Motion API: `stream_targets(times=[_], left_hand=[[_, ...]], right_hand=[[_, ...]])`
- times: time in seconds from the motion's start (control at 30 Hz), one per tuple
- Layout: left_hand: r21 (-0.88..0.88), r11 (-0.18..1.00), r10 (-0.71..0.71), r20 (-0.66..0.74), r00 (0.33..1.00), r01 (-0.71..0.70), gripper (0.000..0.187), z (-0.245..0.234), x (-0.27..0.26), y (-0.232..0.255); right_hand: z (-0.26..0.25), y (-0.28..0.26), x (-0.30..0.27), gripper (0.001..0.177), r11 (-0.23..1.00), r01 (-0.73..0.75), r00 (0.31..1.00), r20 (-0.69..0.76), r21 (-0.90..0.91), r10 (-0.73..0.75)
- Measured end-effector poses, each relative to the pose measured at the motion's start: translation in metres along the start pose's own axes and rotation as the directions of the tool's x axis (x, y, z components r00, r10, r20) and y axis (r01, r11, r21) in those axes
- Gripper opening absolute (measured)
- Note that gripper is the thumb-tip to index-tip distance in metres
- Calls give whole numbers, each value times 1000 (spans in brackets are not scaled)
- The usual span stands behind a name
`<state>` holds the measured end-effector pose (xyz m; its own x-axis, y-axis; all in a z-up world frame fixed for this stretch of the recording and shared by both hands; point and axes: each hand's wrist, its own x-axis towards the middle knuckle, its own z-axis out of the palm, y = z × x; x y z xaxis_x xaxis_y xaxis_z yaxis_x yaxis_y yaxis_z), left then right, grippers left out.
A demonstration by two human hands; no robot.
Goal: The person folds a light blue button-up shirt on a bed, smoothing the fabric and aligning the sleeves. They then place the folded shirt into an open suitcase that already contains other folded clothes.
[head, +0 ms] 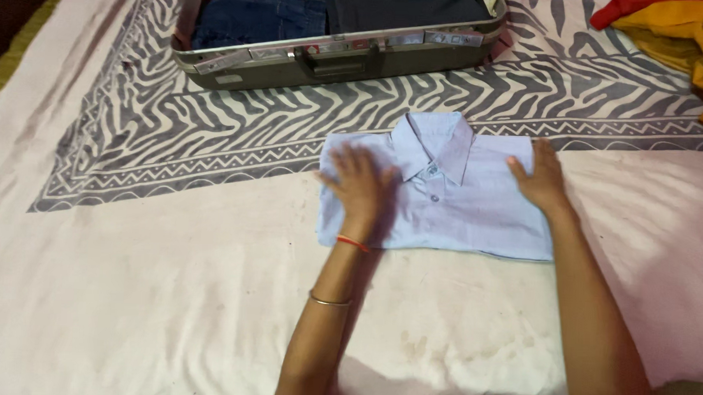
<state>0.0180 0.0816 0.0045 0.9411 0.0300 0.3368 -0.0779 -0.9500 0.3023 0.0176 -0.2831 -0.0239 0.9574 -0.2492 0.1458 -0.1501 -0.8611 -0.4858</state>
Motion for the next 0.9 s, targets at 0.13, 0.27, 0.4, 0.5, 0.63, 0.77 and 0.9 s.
stream_targets(times=[0.13, 0.27, 0.4, 0.5, 0.63, 0.77, 0.9], left_hand=[[20, 903, -419, 255, 871, 429, 102, -6, 42, -71], [-131, 901, -334, 403, 852, 415, 95, -10, 49, -106], [-419, 818, -135, 527, 839, 395, 73, -13, 56, -116], [-636, 644, -36, 530, 848, 425, 64, -13, 56, -113], [-684, 592, 35, 550, 834, 427, 63, -28, 56, -108], [-636, 629, 31, 595, 803, 447, 62, -38, 61, -99], [-635, 632, 15, 582, 813, 444, 65, -33, 67, -98]], right_hand=[[-23, 22, -22, 74, 997, -71, 994, -79, 1, 71], [-56, 5, -45, 60, 904, -303, 937, 266, 303, 225], [-64, -13, -47, 55, 870, -352, 904, 366, 347, 220], [-75, -18, -41, 53, 777, -439, 853, 482, 451, 202], [-76, -25, -43, 53, 729, -480, 824, 537, 488, 183], [-74, -22, -39, 53, 683, -487, 819, 555, 544, 142], [-69, -15, -36, 52, 614, -510, 816, 564, 602, 125]])
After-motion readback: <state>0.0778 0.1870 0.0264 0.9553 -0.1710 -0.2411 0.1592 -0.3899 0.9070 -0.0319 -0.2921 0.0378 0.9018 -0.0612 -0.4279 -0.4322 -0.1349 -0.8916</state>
